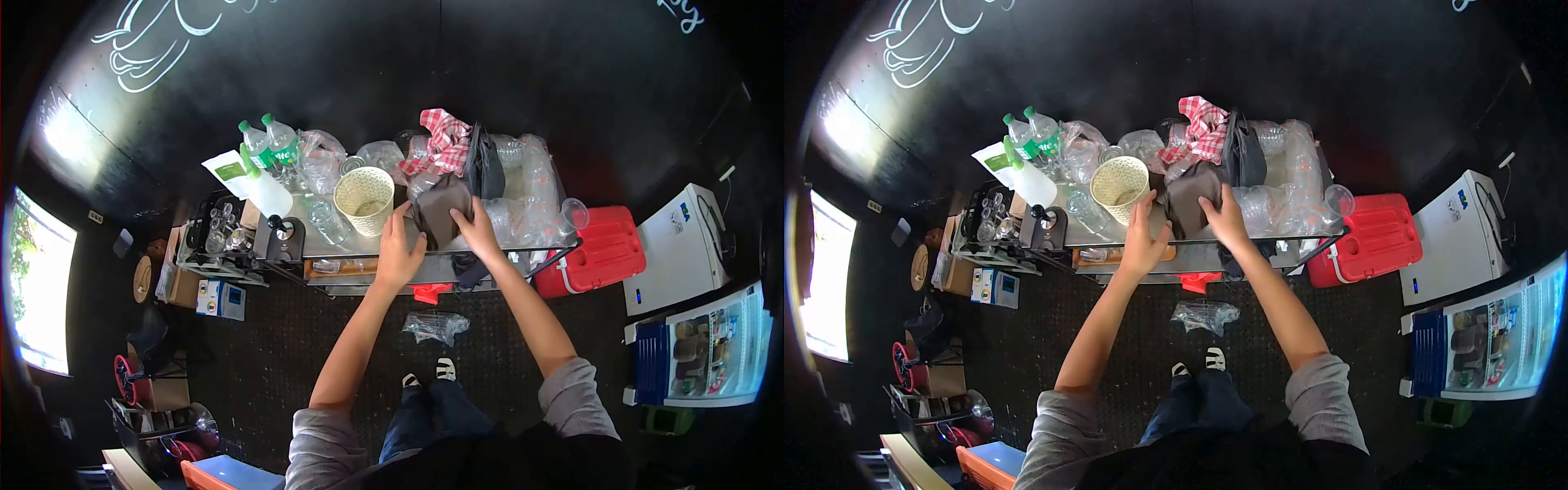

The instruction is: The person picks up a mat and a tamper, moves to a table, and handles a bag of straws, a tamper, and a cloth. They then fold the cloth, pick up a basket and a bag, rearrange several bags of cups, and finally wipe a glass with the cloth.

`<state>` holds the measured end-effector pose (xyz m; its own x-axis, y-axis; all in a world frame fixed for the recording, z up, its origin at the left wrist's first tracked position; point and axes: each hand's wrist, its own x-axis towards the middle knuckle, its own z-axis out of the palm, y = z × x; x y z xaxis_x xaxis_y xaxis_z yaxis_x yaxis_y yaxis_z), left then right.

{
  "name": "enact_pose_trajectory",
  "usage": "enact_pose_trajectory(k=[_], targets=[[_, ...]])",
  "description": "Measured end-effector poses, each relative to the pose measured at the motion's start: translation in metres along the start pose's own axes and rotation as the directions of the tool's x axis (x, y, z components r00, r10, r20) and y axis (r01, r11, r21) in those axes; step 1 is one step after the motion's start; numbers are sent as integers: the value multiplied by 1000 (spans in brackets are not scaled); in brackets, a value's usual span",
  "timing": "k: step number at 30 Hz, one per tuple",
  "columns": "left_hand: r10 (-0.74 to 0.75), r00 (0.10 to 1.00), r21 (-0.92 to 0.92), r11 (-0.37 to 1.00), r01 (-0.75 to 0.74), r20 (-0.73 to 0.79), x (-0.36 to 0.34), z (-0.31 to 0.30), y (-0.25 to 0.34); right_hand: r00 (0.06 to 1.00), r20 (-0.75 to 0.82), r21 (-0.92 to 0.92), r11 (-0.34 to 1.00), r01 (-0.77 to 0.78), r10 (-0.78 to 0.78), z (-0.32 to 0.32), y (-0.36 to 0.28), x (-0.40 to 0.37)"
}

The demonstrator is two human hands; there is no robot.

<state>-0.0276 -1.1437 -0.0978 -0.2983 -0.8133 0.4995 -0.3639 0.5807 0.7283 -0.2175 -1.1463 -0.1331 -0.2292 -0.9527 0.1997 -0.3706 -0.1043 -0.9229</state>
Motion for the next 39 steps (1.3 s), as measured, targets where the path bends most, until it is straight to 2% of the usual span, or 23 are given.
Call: enact_pose_trajectory(k=[1, 2, 3, 4, 5, 6, 9, 10, 12, 13, 15, 17, 18, 20, 22, 24, 27, 30, 32, 34, 36, 38, 39], targets=[[10, 1000, 46, 999, -11, 28, 0, 9, -11, 1000, 1, 0, 1000, -7, 7, 0, 9, 6], [7, 999, 45, 999, -8, 33, -1, 19, -19, 980, -82, -293, 944, 150, -182, 1, 17, 12], [-7, 996, 63, 998, 1, 89, -6, 30, -28, 919, -103, -569, 780, 259, -380, 1, 24, 17], [-20, 990, 82, 997, 9, 143, -9, 37, -29, 962, 70, -577, 776, 256, -265, -1, 26, 15], [-83, 973, 106, 993, 61, 215, -12, 43, -30, 969, 165, -634, 733, 249, -186, 1, 28, 12], [-84, 973, 106, 992, 62, 217, -15, 49, -33, 963, 251, -686, 684, 248, -97, 5, 33, 8], [-173, 935, 191, 975, 118, 309, -17, 61, -41, 958, 282, -751, 609, 255, -54, 9, 44, 4], [-174, 935, 189, 975, 119, 309, -17, 64, -44, 958, 283, -752, 608, 255, -52, 9, 47, 4], [-140, 949, 188, 978, 88, 284, -18, 67, -46, 949, 263, -735, 601, 314, -174, 8, 47, 3], [-140, 947, 188, 978, 87, 288, -21, 68, -44, 950, 261, -735, 603, 310, -171, 6, 46, -3], [-97, 965, 15, 995, 96, 242, -35, 68, -38, 905, 232, -582, 694, 423, -357, 0, 42, -26], [-107, 970, -26, 993, 115, 219, -61, 66, -34, 910, 216, -382, 827, 412, -354, -5, 43, -69], [-119, 975, -64, 989, 134, 190, -78, 65, -32, 917, 188, -354, 846, 398, -353, -3, 57, -97], [-195, 960, -75, 974, 213, 199, -124, 67, -39, 957, 213, -310, 915, 259, -198, -6, 79, -155], [-276, 916, -60, 950, 306, 292, -172, 68, -55, 969, 246, -303, 948, 99, -22, -7, 112, -213], [-263, 917, -48, 956, 290, 299, -212, 65, -69, 963, 252, -299, 954, -11, 90, -6, 127, -261], [-499, 784, 25, 848, 529, 369, -264, 60, -82, 937, 289, -336, 938, -91, 194, 1, 139, -314], [-520, 751, 65, 836, 544, 407, -308, 55, -93, 917, 269, -263, 939, -223, 294, 22, 162, -357], [-554, 714, 96, 813, 574, 427, -338, 49, -98, 925, 252, -280, 936, -212, 285, 36, 178, -380], [-585, 677, 126, 790, 600, 446, -365, 46, -104, 856, 305, -263, 901, -346, 418, 49, 206, -403], [-637, 611, 191, 749, 634, 470, -390, 50, -119, 808, 301, -380, 841, -385, 506, 61, 231, -417], [-641, 617, 172, 744, 646, 457, -407, 68, -150, 713, 349, -409, 783, -469, 609, 71, 270, -424], [-691, 577, 178, 695, 697, 436, -417, 80, -167, 689, 354, -440, 763, -473, 632, 77, 291, -423]])
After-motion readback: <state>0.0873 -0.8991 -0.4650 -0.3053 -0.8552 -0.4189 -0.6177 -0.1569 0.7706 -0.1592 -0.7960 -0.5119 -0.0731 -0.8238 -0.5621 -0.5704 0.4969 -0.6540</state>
